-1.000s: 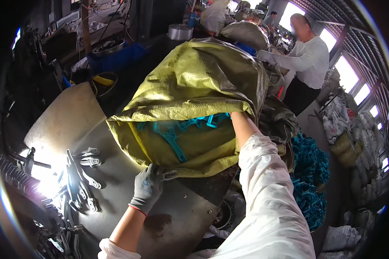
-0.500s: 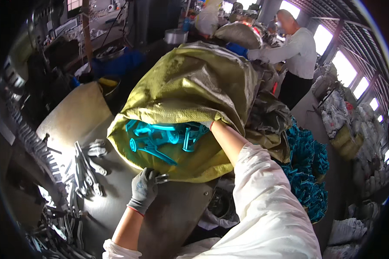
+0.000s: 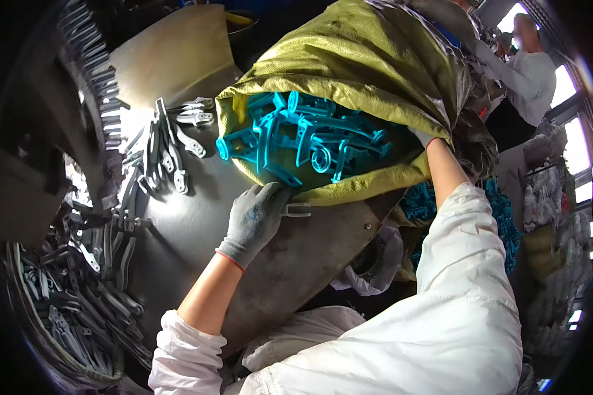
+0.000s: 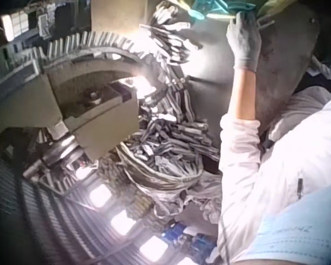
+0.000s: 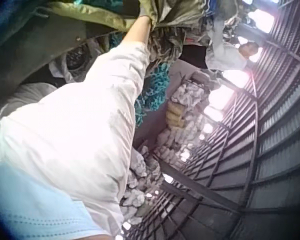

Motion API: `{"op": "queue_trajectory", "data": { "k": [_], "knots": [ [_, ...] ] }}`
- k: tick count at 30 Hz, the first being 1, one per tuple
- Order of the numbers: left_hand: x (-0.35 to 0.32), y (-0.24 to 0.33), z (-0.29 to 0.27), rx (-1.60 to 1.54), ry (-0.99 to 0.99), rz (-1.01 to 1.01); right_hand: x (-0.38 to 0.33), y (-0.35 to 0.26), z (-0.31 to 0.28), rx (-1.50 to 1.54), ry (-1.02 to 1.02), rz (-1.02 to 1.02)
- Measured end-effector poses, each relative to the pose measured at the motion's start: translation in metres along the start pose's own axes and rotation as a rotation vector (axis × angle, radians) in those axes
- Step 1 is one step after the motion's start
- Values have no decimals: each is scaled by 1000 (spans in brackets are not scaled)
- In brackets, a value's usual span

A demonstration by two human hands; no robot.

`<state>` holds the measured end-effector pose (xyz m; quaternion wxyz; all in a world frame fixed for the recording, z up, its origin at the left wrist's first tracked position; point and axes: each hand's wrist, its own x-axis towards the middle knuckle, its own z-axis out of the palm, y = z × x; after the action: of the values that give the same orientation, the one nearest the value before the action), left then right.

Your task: The person assembles plastic components and metal brackets by hand at an industrial workstation.

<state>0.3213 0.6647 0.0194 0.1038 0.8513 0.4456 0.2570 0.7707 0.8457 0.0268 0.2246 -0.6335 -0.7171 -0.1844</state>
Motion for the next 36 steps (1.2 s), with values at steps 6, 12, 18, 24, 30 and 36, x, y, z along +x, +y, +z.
{"op": "queue_trajectory", "data": {
  "k": [6, 12, 18, 24, 30, 36],
  "knots": [
    [-3, -2, -1, -14, 214, 41, -5, -52, 0, -300, -479, -13],
    [-11, 1, -3, -60, 265, -78, -15, -131, -29, 197, -526, 217],
    [-24, 5, -6, -16, 357, -110, -25, -217, -55, 492, -581, 199],
    [-37, 6, -11, 16, 409, -153, -31, -235, -96, 867, -884, 325],
    [-37, 6, -16, -75, 376, -194, 2, -213, -123, 915, -1186, 177],
    [-37, 1, -16, -104, 390, -213, 78, -154, -49, -27, -269, -85]
  ]
}}
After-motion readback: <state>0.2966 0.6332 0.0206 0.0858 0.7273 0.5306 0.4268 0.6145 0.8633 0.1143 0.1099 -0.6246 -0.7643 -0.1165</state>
